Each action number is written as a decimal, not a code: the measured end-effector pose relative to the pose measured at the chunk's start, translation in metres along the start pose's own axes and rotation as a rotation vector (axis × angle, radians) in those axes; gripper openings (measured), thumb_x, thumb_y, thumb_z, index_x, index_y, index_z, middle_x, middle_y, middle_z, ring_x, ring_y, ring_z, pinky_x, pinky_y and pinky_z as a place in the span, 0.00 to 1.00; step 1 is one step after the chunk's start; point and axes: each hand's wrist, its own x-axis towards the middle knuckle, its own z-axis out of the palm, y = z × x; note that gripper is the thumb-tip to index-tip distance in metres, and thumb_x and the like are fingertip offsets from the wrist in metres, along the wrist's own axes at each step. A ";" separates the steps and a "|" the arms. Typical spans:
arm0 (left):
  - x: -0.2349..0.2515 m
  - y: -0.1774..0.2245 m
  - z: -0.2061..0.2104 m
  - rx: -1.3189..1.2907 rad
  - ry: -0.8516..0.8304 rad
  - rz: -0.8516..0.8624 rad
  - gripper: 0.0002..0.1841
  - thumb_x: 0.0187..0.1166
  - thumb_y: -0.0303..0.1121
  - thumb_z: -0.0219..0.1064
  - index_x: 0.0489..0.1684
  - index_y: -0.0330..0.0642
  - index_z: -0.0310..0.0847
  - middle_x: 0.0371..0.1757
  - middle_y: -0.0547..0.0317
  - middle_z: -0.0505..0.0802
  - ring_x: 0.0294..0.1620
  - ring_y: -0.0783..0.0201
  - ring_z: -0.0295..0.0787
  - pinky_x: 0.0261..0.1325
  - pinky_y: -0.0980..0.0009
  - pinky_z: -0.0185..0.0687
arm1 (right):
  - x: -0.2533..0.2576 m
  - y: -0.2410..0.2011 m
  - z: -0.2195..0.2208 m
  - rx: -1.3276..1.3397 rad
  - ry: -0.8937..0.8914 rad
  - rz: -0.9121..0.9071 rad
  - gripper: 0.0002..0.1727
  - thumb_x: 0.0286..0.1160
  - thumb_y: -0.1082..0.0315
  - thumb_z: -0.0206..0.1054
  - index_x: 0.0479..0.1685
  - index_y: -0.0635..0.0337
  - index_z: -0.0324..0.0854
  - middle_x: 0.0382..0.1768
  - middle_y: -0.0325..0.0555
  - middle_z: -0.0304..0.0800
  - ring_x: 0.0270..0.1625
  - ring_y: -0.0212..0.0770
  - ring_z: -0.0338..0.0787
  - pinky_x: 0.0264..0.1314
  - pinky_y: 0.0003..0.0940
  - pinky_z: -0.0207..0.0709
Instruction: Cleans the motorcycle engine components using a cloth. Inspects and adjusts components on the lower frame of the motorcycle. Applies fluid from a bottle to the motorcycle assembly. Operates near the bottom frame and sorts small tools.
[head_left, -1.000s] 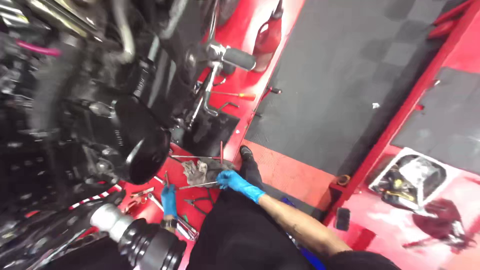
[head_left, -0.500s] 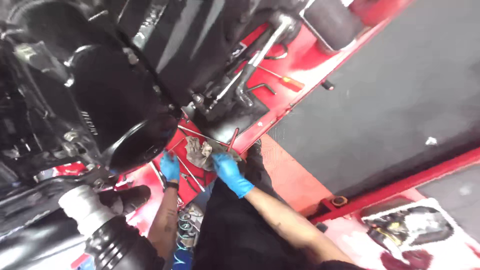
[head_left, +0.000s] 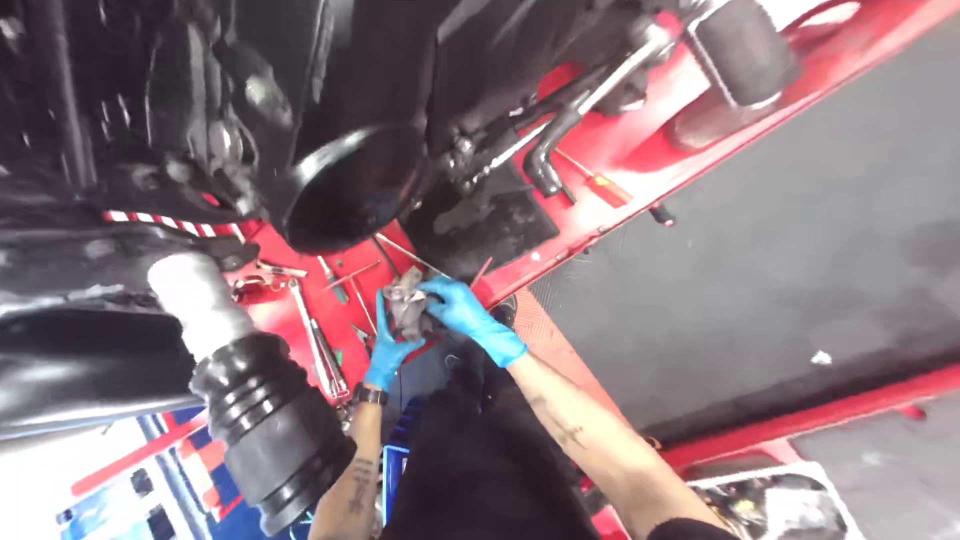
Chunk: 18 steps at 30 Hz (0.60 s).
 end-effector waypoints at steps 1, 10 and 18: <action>-0.018 0.011 0.003 0.021 0.049 -0.013 0.54 0.53 0.22 0.84 0.87 0.31 0.54 0.79 0.41 0.78 0.74 0.60 0.81 0.74 0.64 0.83 | -0.008 -0.014 0.013 0.074 -0.066 -0.020 0.18 0.70 0.72 0.68 0.60 0.60 0.90 0.60 0.53 0.92 0.65 0.45 0.89 0.74 0.45 0.79; -0.180 -0.039 -0.162 0.043 0.423 0.068 0.24 0.69 0.31 0.72 0.65 0.33 0.81 0.55 0.53 0.94 0.55 0.65 0.92 0.63 0.61 0.90 | -0.033 0.007 0.038 -0.258 0.175 0.145 0.22 0.78 0.58 0.68 0.70 0.54 0.86 0.65 0.51 0.91 0.68 0.47 0.89 0.76 0.50 0.79; -0.206 -0.128 -0.329 0.518 0.708 -0.408 0.22 0.82 0.31 0.66 0.75 0.37 0.80 0.71 0.38 0.87 0.75 0.45 0.83 0.80 0.43 0.73 | 0.005 0.033 0.083 -0.820 -0.143 0.318 0.34 0.70 0.57 0.74 0.77 0.64 0.76 0.73 0.72 0.78 0.74 0.72 0.79 0.70 0.72 0.73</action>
